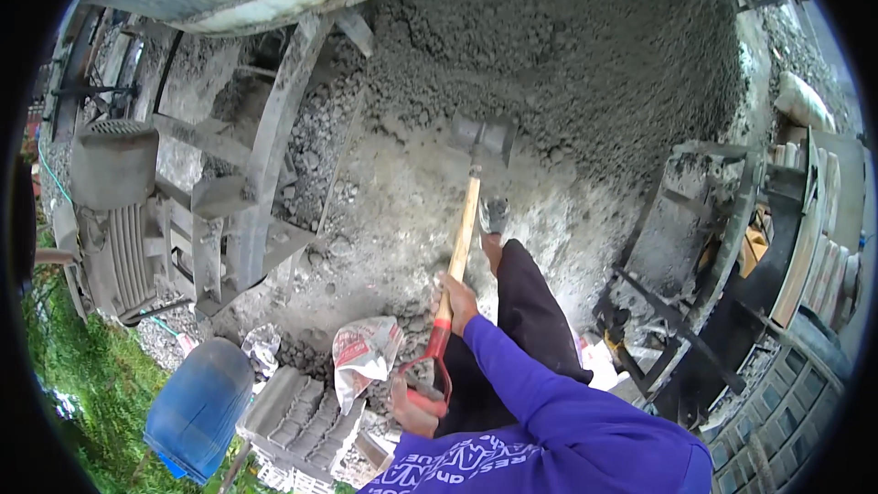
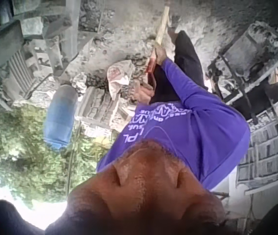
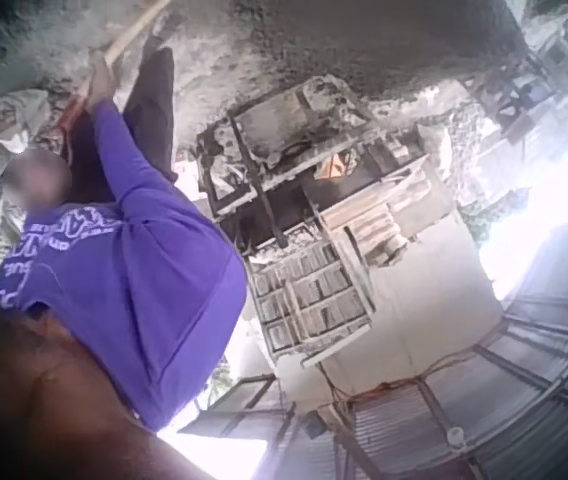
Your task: The person shovels wet concrete from a pile into a concrete mixer using a shovel.
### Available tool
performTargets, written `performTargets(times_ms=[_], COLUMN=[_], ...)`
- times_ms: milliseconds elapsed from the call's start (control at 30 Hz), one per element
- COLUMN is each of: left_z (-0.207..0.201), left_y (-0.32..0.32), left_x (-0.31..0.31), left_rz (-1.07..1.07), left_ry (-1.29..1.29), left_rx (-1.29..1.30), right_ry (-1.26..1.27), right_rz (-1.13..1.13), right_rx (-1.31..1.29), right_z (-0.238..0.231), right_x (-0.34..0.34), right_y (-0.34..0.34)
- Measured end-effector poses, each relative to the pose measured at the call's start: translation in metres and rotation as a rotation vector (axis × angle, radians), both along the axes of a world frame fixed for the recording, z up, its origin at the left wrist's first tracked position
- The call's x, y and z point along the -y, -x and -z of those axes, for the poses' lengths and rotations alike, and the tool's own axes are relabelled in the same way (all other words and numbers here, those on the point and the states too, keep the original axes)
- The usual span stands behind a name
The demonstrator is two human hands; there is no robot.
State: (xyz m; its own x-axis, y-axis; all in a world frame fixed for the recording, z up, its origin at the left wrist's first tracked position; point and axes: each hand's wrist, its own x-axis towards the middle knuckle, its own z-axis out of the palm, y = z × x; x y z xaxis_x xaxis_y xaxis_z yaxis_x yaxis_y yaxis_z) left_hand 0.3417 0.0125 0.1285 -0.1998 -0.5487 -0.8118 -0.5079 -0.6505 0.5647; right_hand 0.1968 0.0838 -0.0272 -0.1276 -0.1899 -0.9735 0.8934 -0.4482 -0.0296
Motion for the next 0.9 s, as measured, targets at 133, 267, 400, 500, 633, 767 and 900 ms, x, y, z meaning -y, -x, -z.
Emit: performTargets(times_ms=[133,267,400,500,633,767,900], left_z=[0.003,0.062,0.096,0.2,0.32,0.352,0.317], left_y=[0.056,0.167,0.16,0.061,-0.04,-0.01,0.035], left_x=[0.009,0.036,0.077,0.09,0.123,0.125,0.056], left_rz=[-0.081,0.237,0.012,-0.02,-0.232,-0.068,-0.489], left_ry=[-0.022,0.21,-0.046,0.103,0.346,0.39,0.382], left_rx=[-0.232,-0.218,-0.231,0.082,0.327,0.893,0.394], right_ry=[-0.008,-0.109,-0.168,-0.035,-0.122,-0.179,-0.387], right_rz=[-0.048,-0.038,-0.182,-0.586,-0.825,-0.79,-0.073], right_rx=[-0.093,-0.137,-0.245,-0.009,-0.127,-0.215,-0.244], right_z=[0.014,0.069,0.113,0.137,0.201,0.329,0.404], right_x=[0.012,0.023,0.041,0.03,0.037,-0.009,-0.013], right_y=[0.052,0.174,0.143,0.098,0.083,0.183,0.301])
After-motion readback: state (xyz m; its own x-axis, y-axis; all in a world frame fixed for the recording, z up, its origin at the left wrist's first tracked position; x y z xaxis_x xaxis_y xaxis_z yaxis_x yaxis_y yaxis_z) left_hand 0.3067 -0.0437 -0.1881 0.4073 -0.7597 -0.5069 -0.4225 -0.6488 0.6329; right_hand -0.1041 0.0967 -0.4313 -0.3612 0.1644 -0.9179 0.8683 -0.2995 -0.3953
